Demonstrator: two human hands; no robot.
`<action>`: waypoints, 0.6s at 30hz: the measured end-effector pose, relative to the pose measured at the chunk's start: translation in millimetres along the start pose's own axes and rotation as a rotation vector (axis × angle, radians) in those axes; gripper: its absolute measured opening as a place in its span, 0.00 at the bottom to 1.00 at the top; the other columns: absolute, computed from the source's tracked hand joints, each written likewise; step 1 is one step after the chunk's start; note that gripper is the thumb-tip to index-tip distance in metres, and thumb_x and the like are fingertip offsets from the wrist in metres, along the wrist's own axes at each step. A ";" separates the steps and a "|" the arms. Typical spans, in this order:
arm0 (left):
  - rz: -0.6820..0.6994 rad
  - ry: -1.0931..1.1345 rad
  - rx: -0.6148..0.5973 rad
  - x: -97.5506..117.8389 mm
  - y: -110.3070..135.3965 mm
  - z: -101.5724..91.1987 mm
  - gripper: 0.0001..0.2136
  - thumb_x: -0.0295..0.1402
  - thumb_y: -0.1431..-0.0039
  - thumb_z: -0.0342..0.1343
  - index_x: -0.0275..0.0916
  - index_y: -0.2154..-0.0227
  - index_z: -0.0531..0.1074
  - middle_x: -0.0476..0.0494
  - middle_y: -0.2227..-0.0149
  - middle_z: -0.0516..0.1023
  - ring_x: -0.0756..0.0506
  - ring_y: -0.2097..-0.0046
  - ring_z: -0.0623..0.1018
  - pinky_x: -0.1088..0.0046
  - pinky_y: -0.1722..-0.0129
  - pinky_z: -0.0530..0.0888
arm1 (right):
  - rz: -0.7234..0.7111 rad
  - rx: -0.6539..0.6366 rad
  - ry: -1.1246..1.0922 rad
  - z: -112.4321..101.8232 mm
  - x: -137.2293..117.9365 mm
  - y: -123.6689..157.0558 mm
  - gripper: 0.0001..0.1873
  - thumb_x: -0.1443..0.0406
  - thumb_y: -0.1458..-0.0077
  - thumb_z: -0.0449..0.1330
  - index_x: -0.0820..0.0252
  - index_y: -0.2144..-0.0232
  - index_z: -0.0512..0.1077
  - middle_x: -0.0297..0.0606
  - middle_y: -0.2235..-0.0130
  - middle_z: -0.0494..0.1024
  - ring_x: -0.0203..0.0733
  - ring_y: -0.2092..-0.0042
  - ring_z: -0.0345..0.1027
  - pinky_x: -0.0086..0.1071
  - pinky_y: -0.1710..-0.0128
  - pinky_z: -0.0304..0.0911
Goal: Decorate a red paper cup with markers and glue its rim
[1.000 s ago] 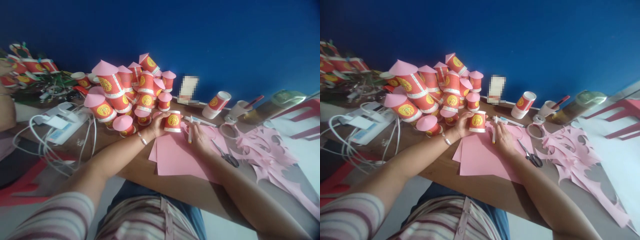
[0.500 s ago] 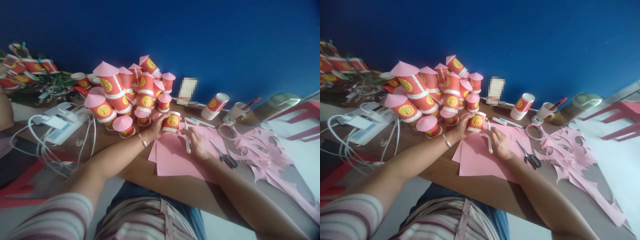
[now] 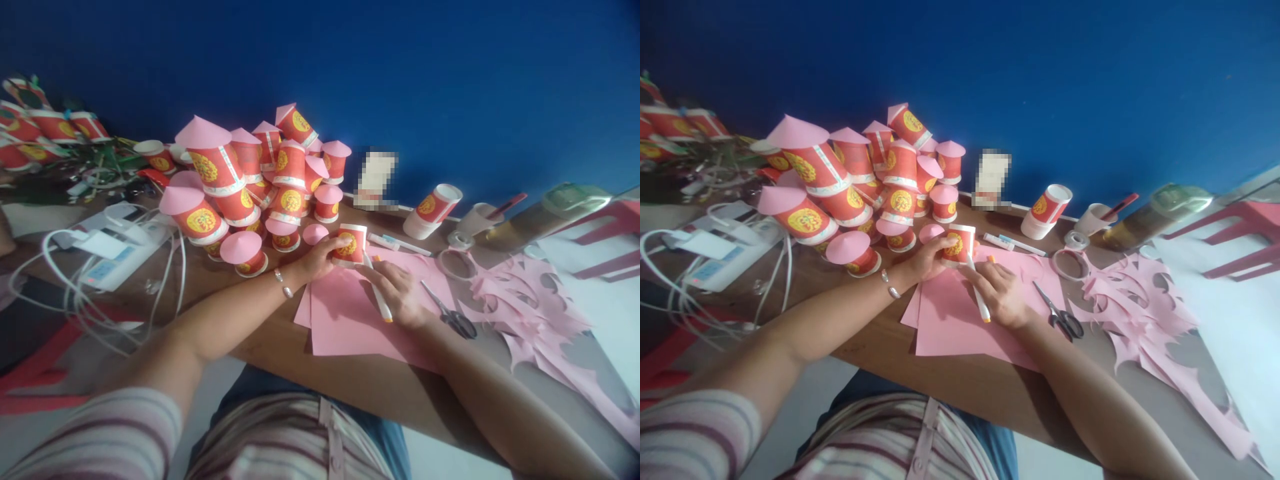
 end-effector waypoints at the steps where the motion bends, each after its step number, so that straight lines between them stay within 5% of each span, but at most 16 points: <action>1: -0.010 -0.004 -0.014 0.3 -0.1 -0.2 0.17 0.44 0.45 0.68 0.35 0.60 0.80 0.39 0.61 0.84 0.39 0.53 0.83 0.61 0.49 0.78 | -0.012 -0.002 -0.009 -1.7 -3.0 -1.3 0.24 0.68 0.30 0.62 0.60 0.35 0.68 0.40 0.62 0.78 0.42 0.64 0.74 0.34 0.64 0.73; 8: -0.070 0.022 -0.026 -2.4 -1.2 -3.0 0.17 0.43 0.45 0.68 0.34 0.61 0.80 0.39 0.62 0.83 0.42 0.56 0.81 0.65 0.53 0.77 | -0.011 0.035 -0.113 -11.2 -24.0 -14.4 0.15 0.74 0.36 0.62 0.59 0.48 0.73 0.36 0.65 0.81 0.37 0.68 0.76 0.29 0.68 0.73; 12: -0.072 0.028 -0.044 -2.8 -1.8 -1.9 0.15 0.43 0.45 0.68 0.35 0.64 0.78 0.44 0.66 0.81 0.47 0.64 0.77 0.70 0.61 0.74 | 0.069 0.057 -0.144 -11.6 -23.1 -15.3 0.13 0.74 0.37 0.62 0.56 0.52 0.71 0.34 0.66 0.81 0.37 0.68 0.78 0.29 0.68 0.73; 18: -0.041 0.028 -0.075 -2.7 -1.8 -1.4 0.13 0.42 0.42 0.67 0.36 0.64 0.77 0.44 0.66 0.79 0.46 0.64 0.78 0.69 0.61 0.73 | 0.099 0.037 -0.149 -11.2 -18.6 -12.5 0.11 0.75 0.36 0.63 0.57 0.55 0.71 0.35 0.66 0.81 0.37 0.68 0.79 0.29 0.67 0.74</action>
Point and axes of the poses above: each hand's wrist, its own y-axis away from the middle knuckle, its own z-axis out of the palm, x = y × z, the point moved 3 cm from there along -y, towards the middle knuckle
